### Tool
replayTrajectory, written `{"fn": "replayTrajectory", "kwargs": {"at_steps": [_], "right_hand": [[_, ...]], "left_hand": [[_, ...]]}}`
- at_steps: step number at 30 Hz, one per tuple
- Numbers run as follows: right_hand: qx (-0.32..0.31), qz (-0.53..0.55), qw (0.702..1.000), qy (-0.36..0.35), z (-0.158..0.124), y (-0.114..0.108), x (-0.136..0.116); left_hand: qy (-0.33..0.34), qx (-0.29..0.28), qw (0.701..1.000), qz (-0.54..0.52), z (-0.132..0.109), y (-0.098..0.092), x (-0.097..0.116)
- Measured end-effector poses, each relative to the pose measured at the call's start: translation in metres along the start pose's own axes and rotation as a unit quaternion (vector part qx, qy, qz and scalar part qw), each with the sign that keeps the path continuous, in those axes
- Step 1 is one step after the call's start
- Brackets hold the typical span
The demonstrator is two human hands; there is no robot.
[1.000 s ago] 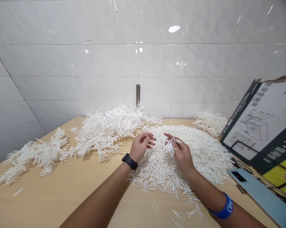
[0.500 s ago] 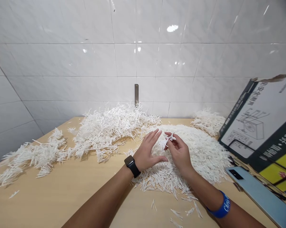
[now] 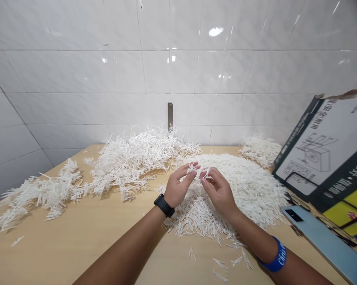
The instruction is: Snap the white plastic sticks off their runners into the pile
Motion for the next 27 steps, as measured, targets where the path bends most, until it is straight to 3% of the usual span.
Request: {"fn": "replayTrajectory", "kwargs": {"at_steps": [4,7,15,22,27], "right_hand": [[-0.039,0.050,0.997,0.053,0.000,0.007,0.006],[-0.065,0.081,0.991,0.086,-0.001,0.012,0.012],[-0.079,0.050,0.992,0.086,-0.001,0.009,0.012],[-0.083,0.051,0.989,0.114,-0.001,0.010,0.016],[-0.111,0.042,0.989,0.092,0.001,0.012,0.013]], "left_hand": [[-0.079,-0.026,0.991,-0.108,-0.003,0.012,-0.013],[-0.101,-0.017,0.985,-0.136,-0.005,0.015,-0.014],[-0.095,0.037,0.987,-0.122,-0.001,0.004,-0.011],[-0.120,0.013,0.981,-0.153,-0.001,0.007,-0.016],[-0.186,0.060,0.956,-0.221,-0.006,0.009,-0.026]]}}
Point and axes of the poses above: each hand's wrist, its own z-axis towards the middle knuckle, its own y-axis out of the palm, x = y × z, the point moved 7 cm from there along z, towards the middle knuckle, and after that the axes turned 10 degrees about -z, right-handed, at the moved point
